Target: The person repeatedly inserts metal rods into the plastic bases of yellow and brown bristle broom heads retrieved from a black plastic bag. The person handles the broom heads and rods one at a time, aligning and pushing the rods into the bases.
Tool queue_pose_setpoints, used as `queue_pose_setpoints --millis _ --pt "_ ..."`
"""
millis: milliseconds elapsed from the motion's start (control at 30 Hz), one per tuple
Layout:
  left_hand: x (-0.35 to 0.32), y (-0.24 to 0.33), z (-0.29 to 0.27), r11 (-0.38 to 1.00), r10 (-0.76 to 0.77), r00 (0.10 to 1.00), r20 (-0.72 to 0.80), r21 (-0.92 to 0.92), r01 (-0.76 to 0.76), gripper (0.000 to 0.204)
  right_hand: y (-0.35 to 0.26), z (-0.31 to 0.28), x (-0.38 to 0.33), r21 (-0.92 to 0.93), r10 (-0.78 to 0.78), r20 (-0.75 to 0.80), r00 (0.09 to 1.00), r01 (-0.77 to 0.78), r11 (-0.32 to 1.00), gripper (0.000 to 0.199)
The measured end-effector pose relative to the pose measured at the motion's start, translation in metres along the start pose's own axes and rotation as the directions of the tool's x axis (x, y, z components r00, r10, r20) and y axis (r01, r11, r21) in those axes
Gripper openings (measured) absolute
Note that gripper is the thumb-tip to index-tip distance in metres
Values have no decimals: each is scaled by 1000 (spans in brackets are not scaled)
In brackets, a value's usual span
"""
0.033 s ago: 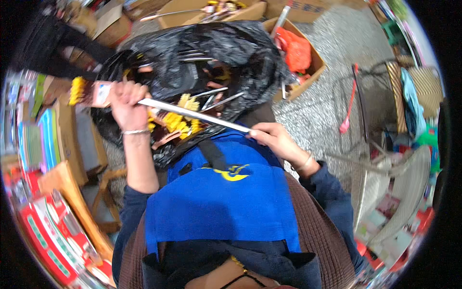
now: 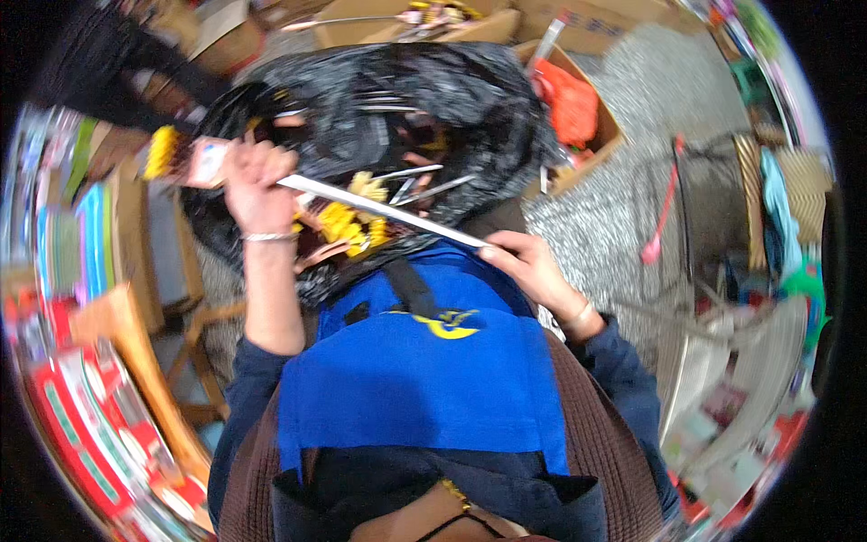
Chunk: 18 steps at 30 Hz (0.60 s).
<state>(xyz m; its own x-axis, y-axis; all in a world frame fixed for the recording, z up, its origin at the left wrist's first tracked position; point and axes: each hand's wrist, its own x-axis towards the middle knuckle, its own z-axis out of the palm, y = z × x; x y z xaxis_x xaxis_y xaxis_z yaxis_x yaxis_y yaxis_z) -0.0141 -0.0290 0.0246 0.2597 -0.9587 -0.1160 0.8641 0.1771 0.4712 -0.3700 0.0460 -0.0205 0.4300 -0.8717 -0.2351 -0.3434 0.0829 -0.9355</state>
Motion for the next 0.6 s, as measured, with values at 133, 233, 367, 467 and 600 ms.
queue_pose_setpoints --millis 133,233,367,467,600 --pt "-3 -8 -11 998 -28 989 -147 -62 20 34 -19 9 -3 -466 -356 -304 884 187 865 29" --pt "-11 -13 -12 1000 -24 988 -153 -16 22 34 -22 7 -8 -757 -603 -238 761 243 606 27" --pt "-18 -15 -12 1000 -17 990 -143 -12 15 32 -15 6 -14 -415 -303 -242 922 184 891 22" --pt "-19 -15 -15 997 15 995 -98 82 -7 29 -16 2 -15 222 392 140 909 -414 882 39" --pt "-17 -13 -25 995 8 1000 -28 96 -6 25 -22 0 -13 366 391 205 897 -440 820 32"
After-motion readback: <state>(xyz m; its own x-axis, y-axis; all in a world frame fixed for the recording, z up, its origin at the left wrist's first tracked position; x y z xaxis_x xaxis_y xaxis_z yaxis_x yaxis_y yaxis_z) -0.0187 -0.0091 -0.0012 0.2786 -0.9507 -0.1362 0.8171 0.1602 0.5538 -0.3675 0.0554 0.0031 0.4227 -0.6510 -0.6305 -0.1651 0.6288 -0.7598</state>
